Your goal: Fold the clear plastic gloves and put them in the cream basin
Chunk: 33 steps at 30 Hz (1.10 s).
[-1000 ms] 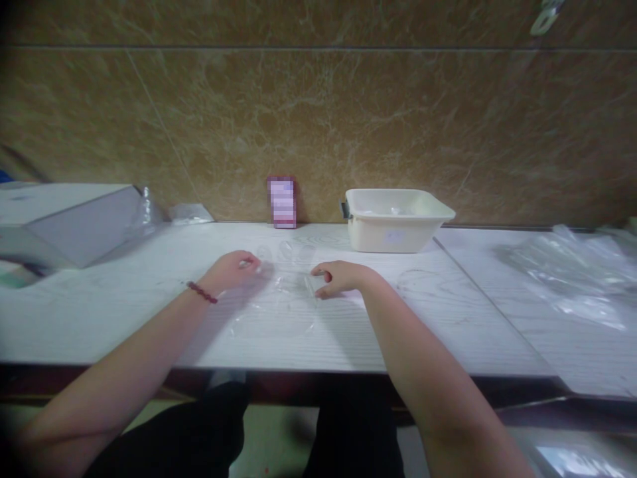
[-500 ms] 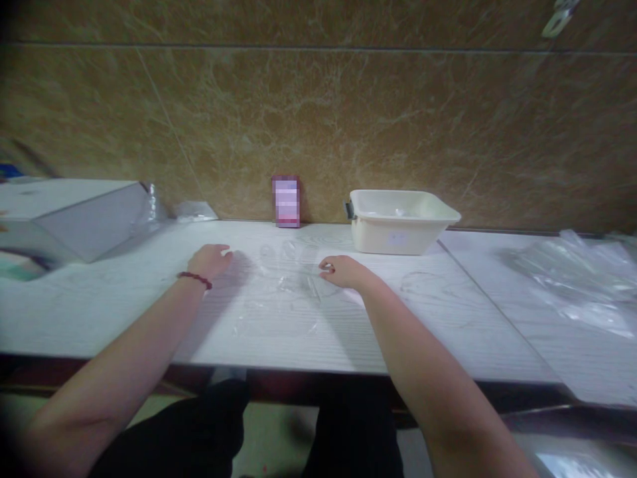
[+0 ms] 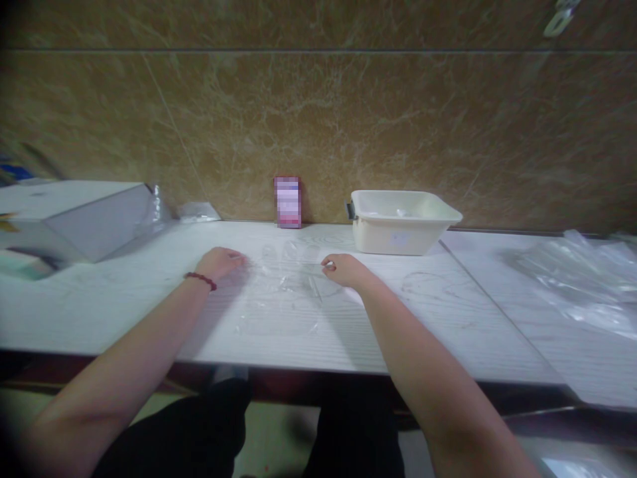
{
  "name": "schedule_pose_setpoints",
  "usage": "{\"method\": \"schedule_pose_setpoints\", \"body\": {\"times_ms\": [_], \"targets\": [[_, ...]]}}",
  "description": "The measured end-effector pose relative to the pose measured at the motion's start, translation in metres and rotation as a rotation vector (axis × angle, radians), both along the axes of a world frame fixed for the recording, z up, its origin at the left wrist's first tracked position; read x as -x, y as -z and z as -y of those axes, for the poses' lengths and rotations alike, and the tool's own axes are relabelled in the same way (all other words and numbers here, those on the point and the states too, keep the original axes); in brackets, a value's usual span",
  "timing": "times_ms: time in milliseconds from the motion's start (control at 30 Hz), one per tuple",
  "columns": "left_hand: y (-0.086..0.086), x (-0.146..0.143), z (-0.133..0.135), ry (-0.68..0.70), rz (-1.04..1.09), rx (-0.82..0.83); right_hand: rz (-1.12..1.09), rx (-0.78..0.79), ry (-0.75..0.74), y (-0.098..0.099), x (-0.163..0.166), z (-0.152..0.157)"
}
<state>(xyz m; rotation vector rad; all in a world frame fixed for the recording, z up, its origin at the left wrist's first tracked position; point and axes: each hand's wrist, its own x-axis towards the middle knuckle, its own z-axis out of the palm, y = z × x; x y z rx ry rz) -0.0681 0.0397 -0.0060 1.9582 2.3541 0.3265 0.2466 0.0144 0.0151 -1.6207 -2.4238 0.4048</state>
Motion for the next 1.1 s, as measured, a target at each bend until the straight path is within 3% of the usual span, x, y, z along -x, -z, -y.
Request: {"method": "schedule_pose_setpoints", "body": {"times_ms": [733, 1100], "targets": [[0.000, -0.012, 0.002, 0.042, 0.017, -0.101, 0.000, -0.011, 0.021, 0.002, 0.002, 0.000], [0.007, -0.010, 0.000, 0.071, 0.186, -0.141, 0.014, -0.017, 0.028, 0.002, 0.003, -0.001]]}}
